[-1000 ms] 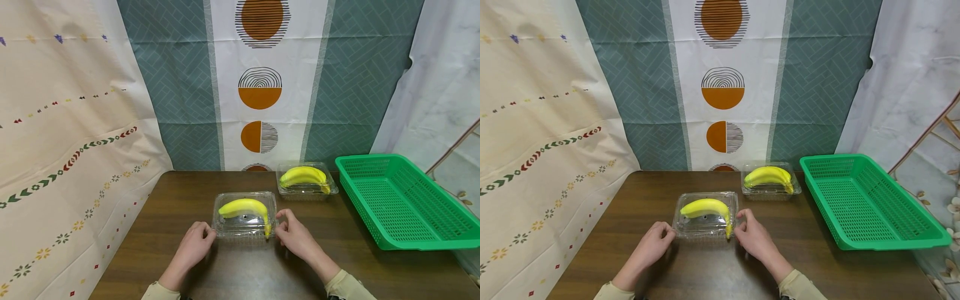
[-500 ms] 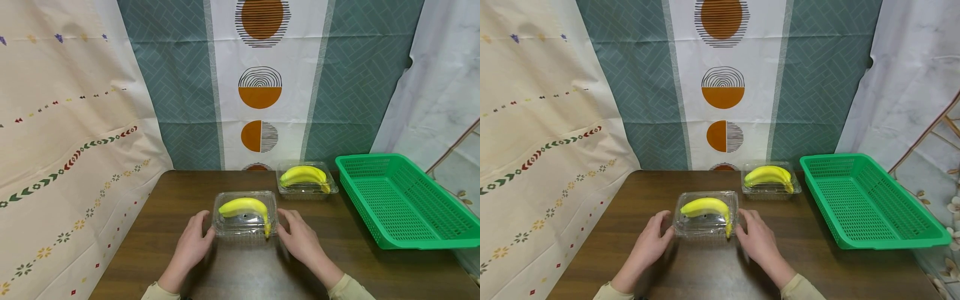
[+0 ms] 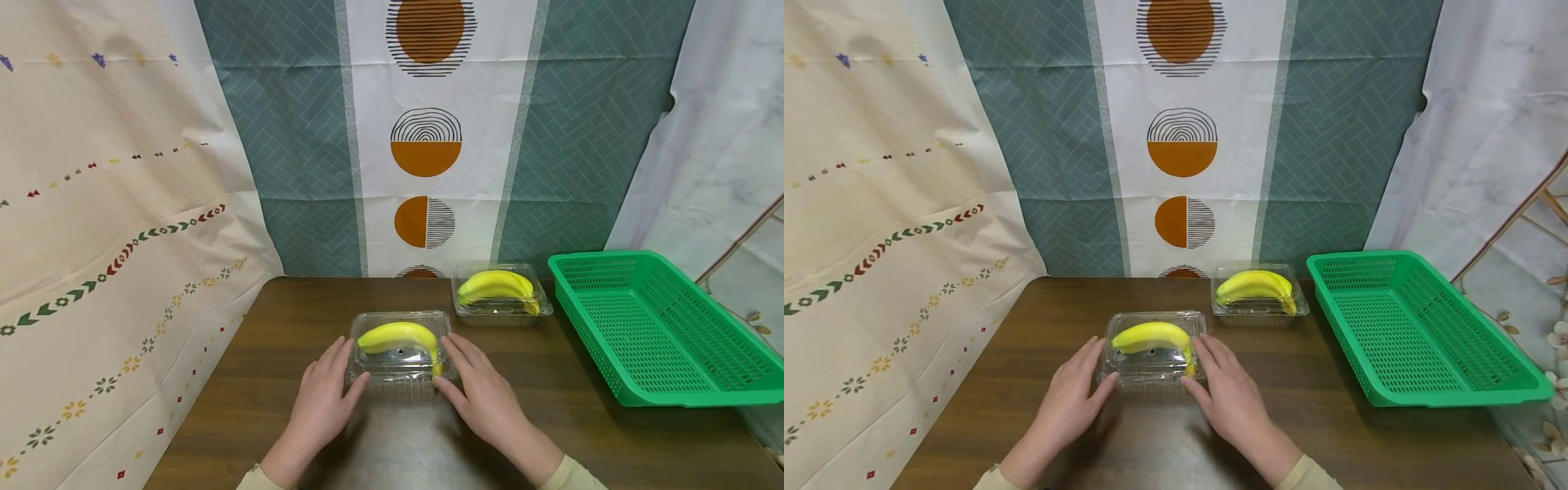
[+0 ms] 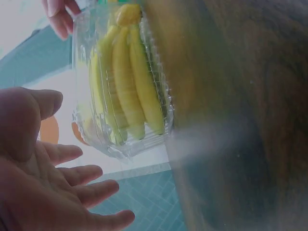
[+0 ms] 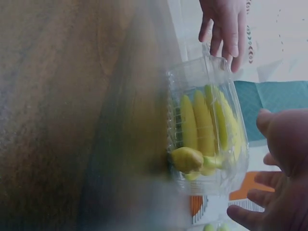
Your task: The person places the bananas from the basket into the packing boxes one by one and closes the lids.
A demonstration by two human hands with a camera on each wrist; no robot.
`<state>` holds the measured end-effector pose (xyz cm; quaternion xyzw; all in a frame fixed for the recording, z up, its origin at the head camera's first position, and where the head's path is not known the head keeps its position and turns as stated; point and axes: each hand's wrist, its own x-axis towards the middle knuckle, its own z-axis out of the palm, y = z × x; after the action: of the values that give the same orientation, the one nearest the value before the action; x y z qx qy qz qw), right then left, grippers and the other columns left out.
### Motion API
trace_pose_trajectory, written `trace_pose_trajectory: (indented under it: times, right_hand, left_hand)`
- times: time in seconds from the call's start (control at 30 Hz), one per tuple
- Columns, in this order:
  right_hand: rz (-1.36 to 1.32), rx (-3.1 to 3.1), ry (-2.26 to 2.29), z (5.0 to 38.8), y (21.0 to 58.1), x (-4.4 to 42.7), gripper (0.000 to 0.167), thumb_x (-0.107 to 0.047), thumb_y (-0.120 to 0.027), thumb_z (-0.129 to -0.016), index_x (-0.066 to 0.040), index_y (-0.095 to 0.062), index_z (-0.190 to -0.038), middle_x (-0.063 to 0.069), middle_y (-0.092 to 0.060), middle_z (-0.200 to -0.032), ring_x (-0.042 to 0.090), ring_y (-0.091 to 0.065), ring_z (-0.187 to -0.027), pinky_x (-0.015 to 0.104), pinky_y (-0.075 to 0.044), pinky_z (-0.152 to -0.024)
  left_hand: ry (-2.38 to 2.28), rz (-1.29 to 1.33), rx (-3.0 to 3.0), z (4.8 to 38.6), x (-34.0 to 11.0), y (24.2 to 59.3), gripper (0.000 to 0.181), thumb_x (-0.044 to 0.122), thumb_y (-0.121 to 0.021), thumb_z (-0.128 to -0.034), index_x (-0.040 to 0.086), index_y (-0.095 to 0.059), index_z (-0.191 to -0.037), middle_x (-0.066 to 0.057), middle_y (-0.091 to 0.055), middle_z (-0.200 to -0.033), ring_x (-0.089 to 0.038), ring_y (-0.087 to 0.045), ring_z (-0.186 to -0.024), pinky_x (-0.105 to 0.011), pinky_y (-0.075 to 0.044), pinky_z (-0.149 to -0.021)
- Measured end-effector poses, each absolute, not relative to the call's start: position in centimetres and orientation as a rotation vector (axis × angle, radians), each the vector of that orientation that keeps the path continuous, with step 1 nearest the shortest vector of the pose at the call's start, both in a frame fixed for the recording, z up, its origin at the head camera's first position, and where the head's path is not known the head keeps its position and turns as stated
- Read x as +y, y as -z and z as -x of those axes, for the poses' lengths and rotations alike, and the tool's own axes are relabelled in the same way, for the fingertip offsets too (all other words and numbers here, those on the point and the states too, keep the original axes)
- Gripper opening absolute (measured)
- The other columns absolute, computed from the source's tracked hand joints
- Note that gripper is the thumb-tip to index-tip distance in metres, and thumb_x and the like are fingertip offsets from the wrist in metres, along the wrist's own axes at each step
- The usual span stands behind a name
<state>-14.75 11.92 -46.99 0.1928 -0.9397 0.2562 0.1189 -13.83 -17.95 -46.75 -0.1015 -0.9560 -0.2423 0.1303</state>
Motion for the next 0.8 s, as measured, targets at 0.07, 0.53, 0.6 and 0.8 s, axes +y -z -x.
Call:
trace_pose_trajectory:
  times: [0.07,0.53,0.6,0.8]
  right_hand:
    - [-0.608,-2.759,-0.730,14.5,47.0,11.9,0.079,-0.042,-0.078,-0.105,-0.011,-0.045,-0.170,0.012,-0.041,-0.174,0.035,-0.039,-0.160,0.062,-0.052,-0.111]
    - [-0.859,-2.764,-0.606,13.6,47.6,12.3,0.087,-0.047,-0.080,-0.102,-0.014,-0.041,-0.172,0.013,-0.030,-0.180,0.036,-0.028,-0.166,0.060,-0.041,-0.122]
    - [-0.868,-2.767,-0.597,13.5,47.6,12.3,0.088,-0.048,-0.080,-0.102,-0.014,-0.040,-0.173,0.012,-0.029,-0.181,0.035,-0.027,-0.166,0.060,-0.040,-0.123]
    - [-0.888,-2.779,-0.579,13.2,47.8,12.3,0.087,-0.048,-0.079,-0.103,-0.013,-0.041,-0.172,0.013,-0.028,-0.181,0.035,-0.025,-0.166,0.061,-0.040,-0.122]
  left_hand:
    - [0.669,0.309,-2.796,13.6,-17.8,46.8,0.076,0.038,-0.076,-0.1071,0.002,-0.045,-0.166,-0.023,-0.043,-0.170,-0.045,-0.044,-0.155,-0.074,-0.034,-0.120]
    - [0.549,0.381,-2.874,11.8,-16.8,47.0,0.080,0.046,-0.075,-0.1064,0.007,-0.045,-0.169,-0.022,-0.034,-0.176,-0.046,-0.034,-0.161,-0.075,-0.032,-0.120]
    - [0.540,0.387,-2.875,11.5,-16.8,47.0,0.080,0.046,-0.075,-0.1061,0.007,-0.045,-0.169,-0.022,-0.034,-0.176,-0.046,-0.034,-0.161,-0.075,-0.033,-0.120]
    - [0.493,0.402,-2.859,11.0,-16.7,47.0,0.080,0.047,-0.077,-0.1049,0.007,-0.047,-0.168,-0.022,-0.036,-0.175,-0.046,-0.036,-0.160,-0.074,-0.034,-0.120]
